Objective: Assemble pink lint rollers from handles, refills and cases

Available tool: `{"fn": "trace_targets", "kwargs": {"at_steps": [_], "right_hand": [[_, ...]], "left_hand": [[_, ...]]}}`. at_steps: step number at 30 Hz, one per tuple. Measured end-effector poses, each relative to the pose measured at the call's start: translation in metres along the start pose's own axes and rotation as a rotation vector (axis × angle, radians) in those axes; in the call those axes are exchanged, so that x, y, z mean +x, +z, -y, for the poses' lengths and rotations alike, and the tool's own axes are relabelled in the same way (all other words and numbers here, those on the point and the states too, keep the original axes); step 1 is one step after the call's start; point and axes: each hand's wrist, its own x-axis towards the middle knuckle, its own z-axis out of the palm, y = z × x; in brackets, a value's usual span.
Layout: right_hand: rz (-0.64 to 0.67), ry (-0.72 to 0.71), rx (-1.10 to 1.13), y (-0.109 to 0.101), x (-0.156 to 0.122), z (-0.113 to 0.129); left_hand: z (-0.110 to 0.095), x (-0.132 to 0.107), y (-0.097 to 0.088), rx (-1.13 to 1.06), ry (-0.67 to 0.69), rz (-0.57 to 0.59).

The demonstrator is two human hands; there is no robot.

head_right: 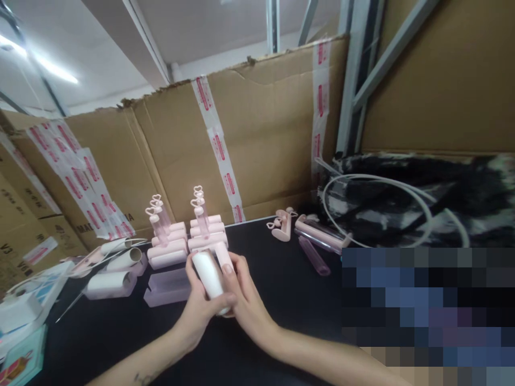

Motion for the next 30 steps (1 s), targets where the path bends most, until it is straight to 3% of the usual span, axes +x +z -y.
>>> {"fn": "trace_targets", "kwargs": {"at_steps": [7, 10, 13, 16, 18, 22, 27, 30], "right_hand": [[0.246, -0.168, -0.299, -0.017, -0.001, 0.023], [0.298, -0.274, -0.455, -0.026, 0.004, 0.033], [0.371, -0.302, -0.585, -0.028, 0.003, 0.037], [0.414, -0.282, -0.719, -0.023, -0.003, 0.032], [0.471, -0.307, -0.793, -0.019, -0.007, 0.026], [0.590, -0.402, -0.842, -0.016, -0.007, 0.018], [0.675, -0.512, -0.767, -0.021, -0.005, 0.021], [0.711, -0.521, -0.710, -0.024, -0.004, 0.023]], "left_hand": [[-0.035, -0.010, -0.014, 0.331, -0.007, 0.184], [-0.047, -0.017, -0.024, 0.754, -0.009, 0.205], [-0.051, -0.025, -0.033, 1.186, 0.074, 0.248], [-0.049, -0.034, -0.040, 1.448, 0.146, 0.307], [-0.046, -0.038, -0.044, 1.577, 0.104, 0.329], [-0.049, -0.044, -0.044, 1.623, -0.022, 0.377], [-0.059, -0.046, -0.032, 1.634, -0.238, 0.453], [-0.056, -0.047, -0.033, 1.630, -0.290, 0.475]]}}
